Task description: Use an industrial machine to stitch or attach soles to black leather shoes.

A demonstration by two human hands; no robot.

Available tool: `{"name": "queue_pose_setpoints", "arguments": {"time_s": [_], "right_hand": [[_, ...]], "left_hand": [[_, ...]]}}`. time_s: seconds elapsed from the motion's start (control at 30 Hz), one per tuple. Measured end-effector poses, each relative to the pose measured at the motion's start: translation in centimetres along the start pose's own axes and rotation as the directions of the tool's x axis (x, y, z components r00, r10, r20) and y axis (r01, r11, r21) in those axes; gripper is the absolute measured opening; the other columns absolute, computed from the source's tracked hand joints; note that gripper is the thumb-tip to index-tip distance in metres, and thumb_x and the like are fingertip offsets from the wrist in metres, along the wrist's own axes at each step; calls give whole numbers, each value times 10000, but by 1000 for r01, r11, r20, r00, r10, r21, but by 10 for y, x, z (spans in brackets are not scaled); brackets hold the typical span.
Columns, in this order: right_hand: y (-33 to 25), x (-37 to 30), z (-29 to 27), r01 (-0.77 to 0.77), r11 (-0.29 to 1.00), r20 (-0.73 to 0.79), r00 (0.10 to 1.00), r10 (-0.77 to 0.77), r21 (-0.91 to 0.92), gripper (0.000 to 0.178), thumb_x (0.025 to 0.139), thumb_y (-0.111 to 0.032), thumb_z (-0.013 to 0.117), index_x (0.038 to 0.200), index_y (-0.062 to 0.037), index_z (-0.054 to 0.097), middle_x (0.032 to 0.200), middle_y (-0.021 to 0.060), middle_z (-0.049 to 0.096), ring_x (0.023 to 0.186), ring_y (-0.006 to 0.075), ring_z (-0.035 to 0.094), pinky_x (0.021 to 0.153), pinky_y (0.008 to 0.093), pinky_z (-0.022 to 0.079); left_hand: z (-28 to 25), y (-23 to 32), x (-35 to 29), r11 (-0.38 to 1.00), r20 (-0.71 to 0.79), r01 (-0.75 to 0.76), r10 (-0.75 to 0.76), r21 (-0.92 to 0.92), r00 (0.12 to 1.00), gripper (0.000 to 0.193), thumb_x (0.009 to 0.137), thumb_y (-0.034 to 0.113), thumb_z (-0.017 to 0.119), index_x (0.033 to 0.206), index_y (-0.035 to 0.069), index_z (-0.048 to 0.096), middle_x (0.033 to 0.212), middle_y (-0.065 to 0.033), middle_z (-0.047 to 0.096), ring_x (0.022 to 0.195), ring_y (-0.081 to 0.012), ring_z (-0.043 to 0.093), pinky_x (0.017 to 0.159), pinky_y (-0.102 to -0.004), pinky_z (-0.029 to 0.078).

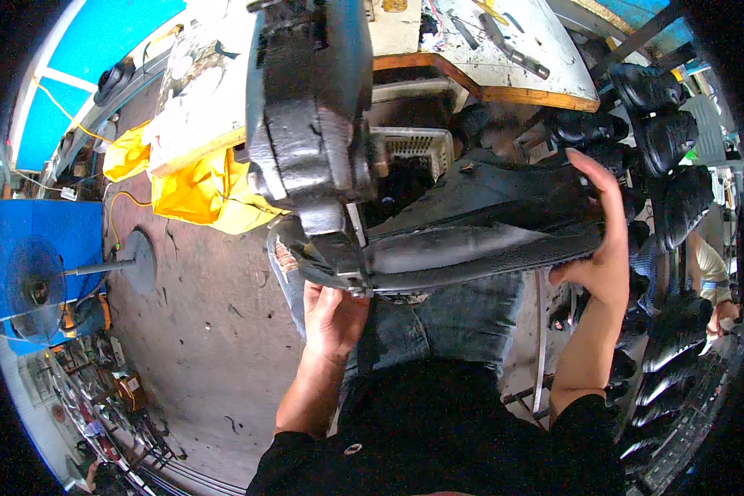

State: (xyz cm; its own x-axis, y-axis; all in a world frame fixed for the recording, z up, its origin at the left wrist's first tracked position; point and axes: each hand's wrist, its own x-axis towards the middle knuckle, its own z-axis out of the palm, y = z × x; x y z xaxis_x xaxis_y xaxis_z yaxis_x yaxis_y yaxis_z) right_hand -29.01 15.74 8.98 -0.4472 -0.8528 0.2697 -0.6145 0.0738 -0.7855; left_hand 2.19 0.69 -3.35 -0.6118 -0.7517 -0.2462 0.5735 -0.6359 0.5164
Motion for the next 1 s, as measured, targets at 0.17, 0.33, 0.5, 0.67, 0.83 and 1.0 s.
{"name": "queue_pose_setpoints", "arguments": {"time_s": [0.17, 0.33, 0.5, 0.67, 0.83, 1.0], "right_hand": [[-19, 4, -6, 97, 995, 12, 995, -98, 30, 1240, 362, -304, 866, 1455, 97, 440, 1507, 235, 470, 1420, 342, 439, 1206, 425, 269], [-30, -1, 22, 79, 977, 10, 997, -82, 199, 1126, 478, -294, 904, 1445, 82, 468, 1514, 249, 464, 1443, 360, 405, 1211, 454, 252], [-40, -4, 63, 38, 954, 0, 999, -40, 297, 1032, 508, -248, 917, 1435, -8, 532, 1490, 193, 504, 1459, 371, 366, 1215, 486, 243], [-47, 0, 99, 107, 949, 66, 989, -132, 297, 909, 647, -207, 925, 1438, -40, 508, 1475, 155, 518, 1441, 390, 371, 1181, 493, 306], [-62, 9, 113, 179, 954, 133, 968, -215, 239, 886, 688, -208, 914, 1455, -70, 491, 1496, 175, 471, 1436, 420, 362, 1174, 503, 321], [-78, 12, 106, 131, 986, 222, 963, -151, 102, 875, 710, -222, 899, 1467, -114, 474, 1514, 236, 368, 1311, 430, 503, 1071, 473, 456]], "left_hand": [[-25, -12, 1, 987, -19, 103, -106, -121, 994, 517, 889, 238, 782, 1345, 128, 565, 1344, -23, 633, 1245, -218, 592, 1091, -427, 447], [-39, -2, -1, 989, -149, 102, -117, -104, 982, 453, 913, 348, 725, 1284, 120, 603, 1270, -39, 660, 1181, -239, 611, 1019, -448, 487], [-38, 24, -3, 998, -238, -47, 34, -48, 971, 367, 948, 372, 673, 1205, 111, 649, 1154, -43, 707, 1028, -221, 662, 932, -401, 525], [-53, 65, -8, 891, -205, -272, 361, 362, 910, 584, 1005, 300, 612, 1496, 47, 421, 1502, -127, 486, 1369, -272, 475, 1171, -435, 337], [23, 88, -4, -96, 521, -575, 561, 813, 643, 993, 834, 447, 798, 1566, 14, 287, 1592, -197, 356, 1459, -375, 354, 1208, -517, 236], [102, 104, 8, -372, 600, -564, -22, 738, 800, 1006, 605, 239, 934, 1458, -7, 459, 1495, -243, 447, 1414, -463, 395, 1153, -587, 301]]}}
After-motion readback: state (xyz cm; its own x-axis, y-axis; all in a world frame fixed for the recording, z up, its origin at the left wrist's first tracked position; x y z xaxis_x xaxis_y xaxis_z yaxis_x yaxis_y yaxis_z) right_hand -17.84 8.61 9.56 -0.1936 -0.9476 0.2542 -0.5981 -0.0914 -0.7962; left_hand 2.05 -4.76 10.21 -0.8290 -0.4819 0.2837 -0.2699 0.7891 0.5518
